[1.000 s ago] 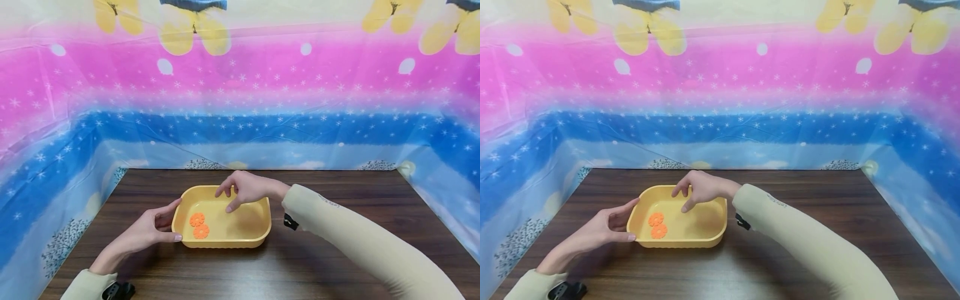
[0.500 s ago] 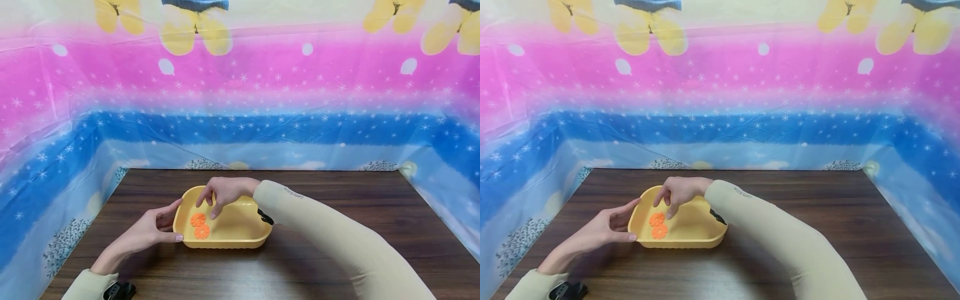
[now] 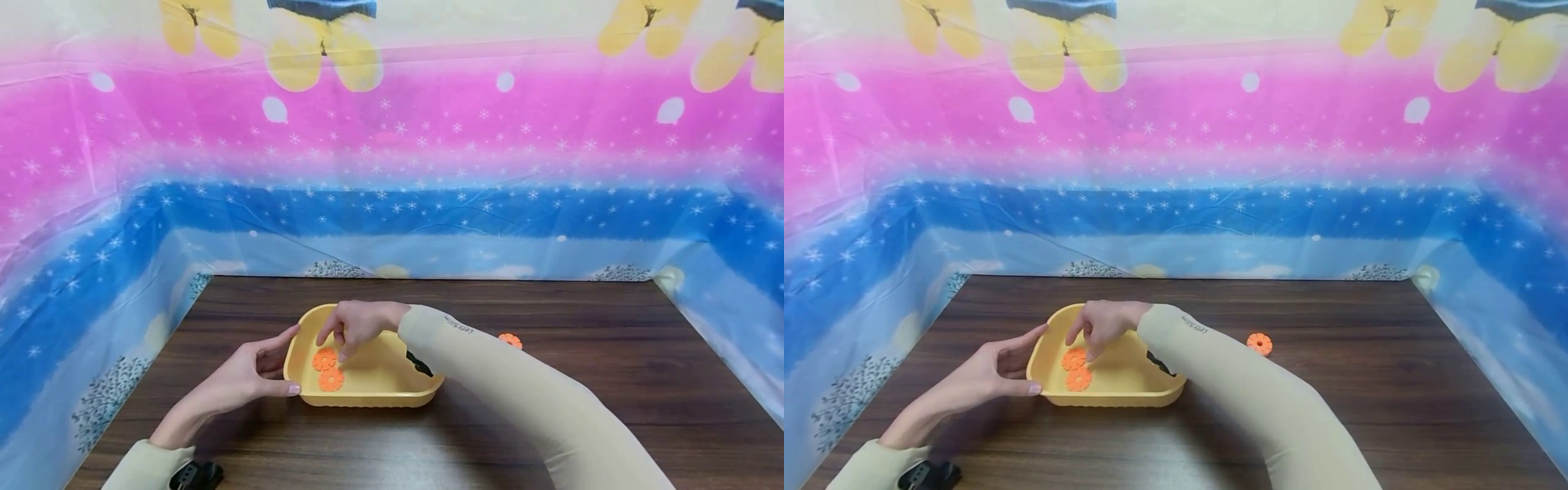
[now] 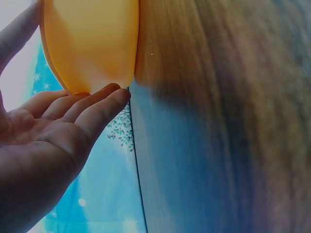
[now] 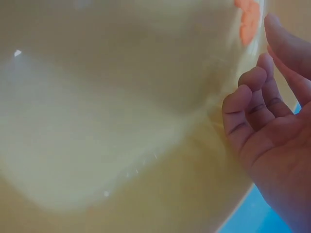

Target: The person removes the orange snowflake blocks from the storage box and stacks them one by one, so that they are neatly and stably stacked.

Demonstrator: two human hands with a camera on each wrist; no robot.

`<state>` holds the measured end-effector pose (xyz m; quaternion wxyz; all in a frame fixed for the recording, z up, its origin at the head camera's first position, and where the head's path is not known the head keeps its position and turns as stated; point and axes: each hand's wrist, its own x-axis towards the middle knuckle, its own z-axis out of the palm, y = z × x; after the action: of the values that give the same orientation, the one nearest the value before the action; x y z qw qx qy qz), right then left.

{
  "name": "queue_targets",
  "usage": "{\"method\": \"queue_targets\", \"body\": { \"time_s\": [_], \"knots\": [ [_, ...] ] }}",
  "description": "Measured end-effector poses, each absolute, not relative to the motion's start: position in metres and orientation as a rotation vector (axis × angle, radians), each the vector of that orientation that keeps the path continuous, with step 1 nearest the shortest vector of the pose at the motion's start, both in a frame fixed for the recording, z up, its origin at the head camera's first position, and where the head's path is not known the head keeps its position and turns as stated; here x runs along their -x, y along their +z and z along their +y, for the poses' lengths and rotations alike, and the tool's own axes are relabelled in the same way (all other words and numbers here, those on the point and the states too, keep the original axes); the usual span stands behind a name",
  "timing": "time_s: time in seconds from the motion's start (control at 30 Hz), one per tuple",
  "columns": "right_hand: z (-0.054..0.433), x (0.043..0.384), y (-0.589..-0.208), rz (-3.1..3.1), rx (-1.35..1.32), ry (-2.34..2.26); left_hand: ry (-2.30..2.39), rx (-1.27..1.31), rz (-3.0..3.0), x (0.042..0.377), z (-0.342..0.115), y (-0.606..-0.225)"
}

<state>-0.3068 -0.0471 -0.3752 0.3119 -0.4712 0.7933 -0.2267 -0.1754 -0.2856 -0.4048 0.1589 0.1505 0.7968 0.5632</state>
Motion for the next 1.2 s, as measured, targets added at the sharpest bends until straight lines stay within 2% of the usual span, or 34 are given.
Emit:
{"method": "queue_targets", "body": {
  "time_s": [0.6,1.2],
  "knots": [
    [-0.061,0.303,-0.394,2.231,1.270,-0.476,1.605,-0.419,2.281,0.176,-0.285,-0.404],
    [-0.057,0.296,-0.395,2.203,1.227,-0.568,1.609,-0.454,2.292,0.176,-0.286,-0.406]
  ]
}}
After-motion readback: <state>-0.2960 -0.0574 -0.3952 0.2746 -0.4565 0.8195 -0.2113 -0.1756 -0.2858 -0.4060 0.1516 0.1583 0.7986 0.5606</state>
